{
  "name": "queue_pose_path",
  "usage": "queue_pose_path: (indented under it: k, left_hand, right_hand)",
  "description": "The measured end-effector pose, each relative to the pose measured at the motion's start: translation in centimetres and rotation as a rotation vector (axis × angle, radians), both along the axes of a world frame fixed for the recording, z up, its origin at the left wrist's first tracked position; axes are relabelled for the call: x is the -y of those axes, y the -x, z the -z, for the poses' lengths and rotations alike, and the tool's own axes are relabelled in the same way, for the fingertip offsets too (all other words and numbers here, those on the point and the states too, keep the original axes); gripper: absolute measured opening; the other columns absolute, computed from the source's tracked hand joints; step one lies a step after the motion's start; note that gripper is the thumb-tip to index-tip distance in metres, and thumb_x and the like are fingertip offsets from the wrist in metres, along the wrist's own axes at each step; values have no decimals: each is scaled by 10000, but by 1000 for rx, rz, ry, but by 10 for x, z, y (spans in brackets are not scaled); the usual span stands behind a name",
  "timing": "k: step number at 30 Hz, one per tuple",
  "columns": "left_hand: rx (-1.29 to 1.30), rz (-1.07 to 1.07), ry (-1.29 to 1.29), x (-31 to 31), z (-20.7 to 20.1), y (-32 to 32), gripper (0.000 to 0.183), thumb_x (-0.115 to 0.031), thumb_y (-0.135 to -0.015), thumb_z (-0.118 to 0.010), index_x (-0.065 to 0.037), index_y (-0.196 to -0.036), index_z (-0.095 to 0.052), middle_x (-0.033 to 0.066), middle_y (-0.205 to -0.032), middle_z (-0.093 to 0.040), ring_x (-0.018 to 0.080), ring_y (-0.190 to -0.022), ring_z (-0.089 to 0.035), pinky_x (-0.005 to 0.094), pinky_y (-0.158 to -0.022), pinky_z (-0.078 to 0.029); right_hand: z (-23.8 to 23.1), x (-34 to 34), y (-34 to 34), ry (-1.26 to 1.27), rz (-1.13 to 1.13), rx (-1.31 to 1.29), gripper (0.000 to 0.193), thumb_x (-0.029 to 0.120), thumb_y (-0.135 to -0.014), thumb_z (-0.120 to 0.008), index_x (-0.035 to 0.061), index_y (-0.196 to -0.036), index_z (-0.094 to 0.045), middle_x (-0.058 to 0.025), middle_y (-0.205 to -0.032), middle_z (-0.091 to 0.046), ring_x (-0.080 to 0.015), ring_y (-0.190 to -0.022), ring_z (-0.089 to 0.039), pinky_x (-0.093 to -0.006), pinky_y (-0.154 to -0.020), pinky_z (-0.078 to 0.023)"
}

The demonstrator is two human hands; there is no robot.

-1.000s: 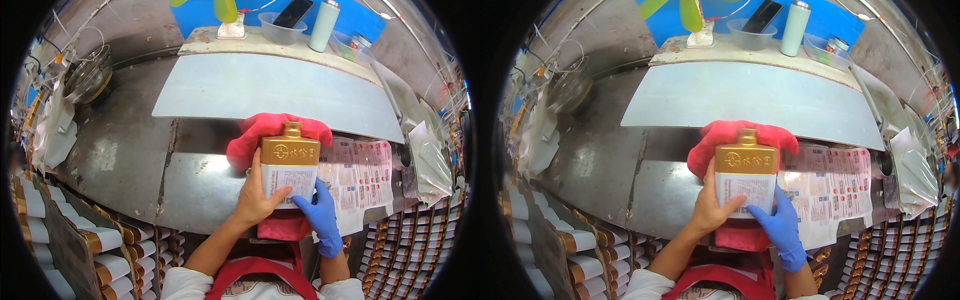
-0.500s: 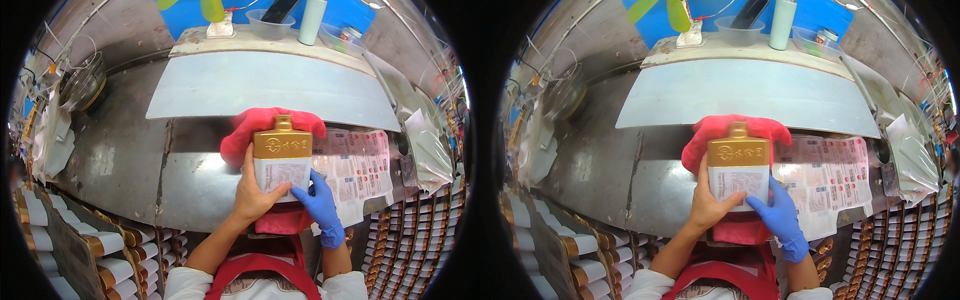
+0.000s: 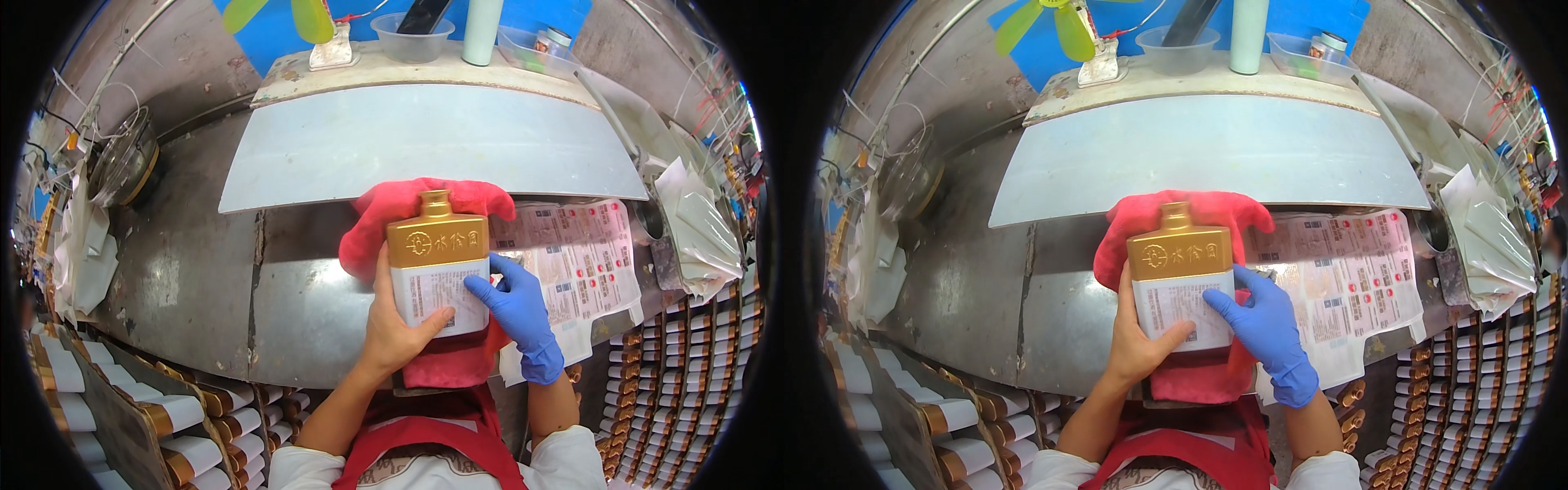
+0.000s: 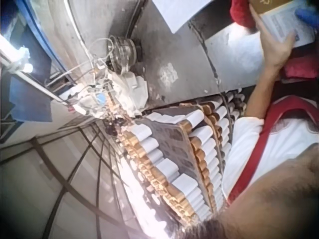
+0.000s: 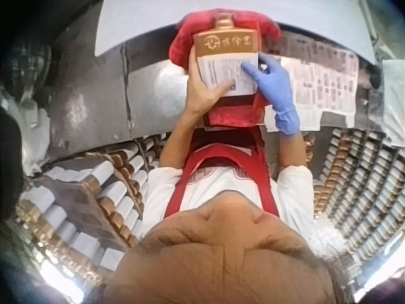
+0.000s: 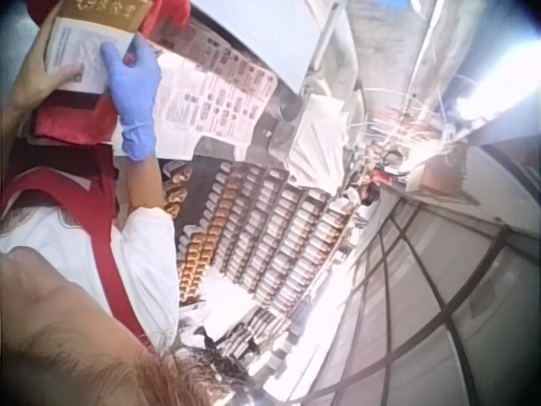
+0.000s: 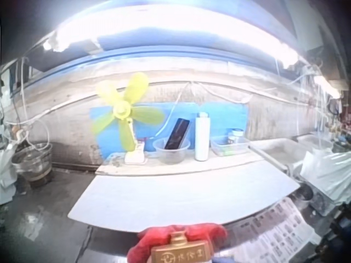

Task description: The person applies labels to a gold and white bottle using a red cloth for support. They peel labels from a sheet, align them on the bottle, and smooth them down. The person also handles a clear plastic sheet and a red tool during the process.

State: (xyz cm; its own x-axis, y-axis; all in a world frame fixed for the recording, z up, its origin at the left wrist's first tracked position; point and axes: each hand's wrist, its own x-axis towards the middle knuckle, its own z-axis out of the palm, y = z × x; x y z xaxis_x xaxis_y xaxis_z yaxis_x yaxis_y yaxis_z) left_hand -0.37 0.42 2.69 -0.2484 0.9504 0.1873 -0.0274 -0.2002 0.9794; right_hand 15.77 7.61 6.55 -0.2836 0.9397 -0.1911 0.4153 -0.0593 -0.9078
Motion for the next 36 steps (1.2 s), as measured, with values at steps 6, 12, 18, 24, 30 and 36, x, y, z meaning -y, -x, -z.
queue_pose_path:
  k: [6, 12, 18, 24, 30, 36]
  left_hand:
    - [-48, -26, -3, -1, 2, -1, 1029, -77, -696, -750, -4, -1427, -30, 200, -1237, -491, 259, -1075, -569, 346, -887, -472]
    - [-44, -16, 3, 0, 0, -2, 1035, -87, -691, -758, -3, -1426, -34, 199, -1236, -491, 261, -1070, -571, 348, -898, -462]
    - [-109, -78, 31, -4, -3, 8, 770, -78, -815, -636, 13, -1410, -154, 158, -1265, -457, 224, -1156, -486, 328, -943, -413]
    - [-217, -150, 0, -11, 4, 5, 623, -218, -918, -527, 61, -1372, -203, 221, -1271, -440, 277, -1166, -467, 348, -968, -366]
    - [-155, -78, -5, -12, 4, 11, 655, -242, -924, -511, 57, -1391, -162, 225, -1311, -404, 289, -1185, -447, 354, -978, -353]
    - [-318, 34, -52, 0, 6, 21, 747, -210, -921, -502, 59, -1427, -22, 223, -1380, -333, 278, -1248, -380, 342, -1045, -272]
  right_hand:
    - [7, 0, 1, 1, 18, -40, 484, 240, -794, -710, -10, -1183, -568, -47, -778, -645, -61, -602, -531, -231, -560, -460]
    - [8, 0, -4, -5, -14, 19, 465, 249, -824, -677, -4, -1195, -559, -67, -827, -636, -73, -623, -544, -235, -588, -465]
    - [-5, 0, -3, 68, -62, -97, 492, 266, -832, -662, 3, -1225, -525, -115, -977, -641, -128, -793, -614, -267, -720, -496]
    - [7, -3, 1, 27, -91, -78, 552, 292, -822, -670, -12, -1248, -495, -147, -1047, -631, -209, -921, -623, -312, -800, -494]
    - [16, -12, -6, 82, -134, -92, 583, 308, -817, -678, -12, -1262, -479, -140, -1072, -616, -195, -944, -611, -304, -817, -486]
    - [4, -2, -11, 53, -167, -109, 627, 300, -783, -712, -11, -1271, -471, -152, -1086, -609, -211, -979, -598, -318, -850, -473]
